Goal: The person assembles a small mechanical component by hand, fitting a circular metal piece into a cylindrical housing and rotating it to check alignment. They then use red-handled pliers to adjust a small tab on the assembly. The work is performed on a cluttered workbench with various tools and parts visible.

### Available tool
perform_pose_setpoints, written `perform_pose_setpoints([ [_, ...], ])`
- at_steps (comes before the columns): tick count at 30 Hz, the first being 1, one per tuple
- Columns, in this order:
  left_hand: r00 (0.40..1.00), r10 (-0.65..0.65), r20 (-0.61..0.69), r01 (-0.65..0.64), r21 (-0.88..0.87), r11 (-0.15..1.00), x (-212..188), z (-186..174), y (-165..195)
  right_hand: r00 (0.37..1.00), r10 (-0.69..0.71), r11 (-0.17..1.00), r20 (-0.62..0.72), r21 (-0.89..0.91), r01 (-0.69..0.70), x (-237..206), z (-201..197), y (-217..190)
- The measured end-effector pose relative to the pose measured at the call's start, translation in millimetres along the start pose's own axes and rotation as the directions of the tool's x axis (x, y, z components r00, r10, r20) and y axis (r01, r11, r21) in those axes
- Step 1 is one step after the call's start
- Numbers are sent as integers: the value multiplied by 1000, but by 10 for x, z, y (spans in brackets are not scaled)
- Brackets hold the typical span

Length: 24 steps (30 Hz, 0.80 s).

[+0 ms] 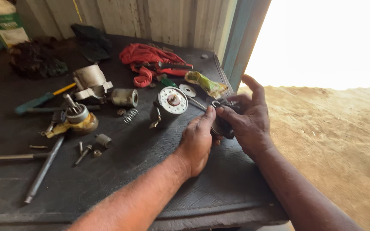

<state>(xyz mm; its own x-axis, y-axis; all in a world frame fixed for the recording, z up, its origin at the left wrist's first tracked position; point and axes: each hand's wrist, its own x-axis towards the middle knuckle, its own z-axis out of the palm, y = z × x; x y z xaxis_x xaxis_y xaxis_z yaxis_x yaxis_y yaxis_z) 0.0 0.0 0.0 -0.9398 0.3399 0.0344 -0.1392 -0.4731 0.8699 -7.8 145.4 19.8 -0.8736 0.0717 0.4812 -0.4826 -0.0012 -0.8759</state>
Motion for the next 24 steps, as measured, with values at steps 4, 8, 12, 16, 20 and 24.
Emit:
perform_pose_setpoints([
  [4, 999, -8, -38, 5, -70, 998, 35, -25, -58, 983, 87, 986, -164, -126, -108, 39, 11, -29],
  [8, 990, -72, -120, 51, -168, 985, 106, -10, -30, 984, -48, 994, -170, -104, 31, -17, -24, -167],
  [12, 989, -84, -126, 50, -246, 968, 79, -24, -2, 996, -94, 861, 5, -502, 84, -209, 80, -341],
  [16, 990, -93, -103, 71, -197, 978, 88, -52, 3, 996, 66, 863, 58, -505, -28, -332, 87, -444],
  [20, 994, -58, -92, 44, -143, 989, 88, -47, 3, 997, 74, 982, -5, -174, -74, -357, 30, -412],
  [24, 996, -20, -89, 8, -141, 990, 62, -14, 3, 997, 72, 964, 34, -259, -61, -374, -34, -354],
])
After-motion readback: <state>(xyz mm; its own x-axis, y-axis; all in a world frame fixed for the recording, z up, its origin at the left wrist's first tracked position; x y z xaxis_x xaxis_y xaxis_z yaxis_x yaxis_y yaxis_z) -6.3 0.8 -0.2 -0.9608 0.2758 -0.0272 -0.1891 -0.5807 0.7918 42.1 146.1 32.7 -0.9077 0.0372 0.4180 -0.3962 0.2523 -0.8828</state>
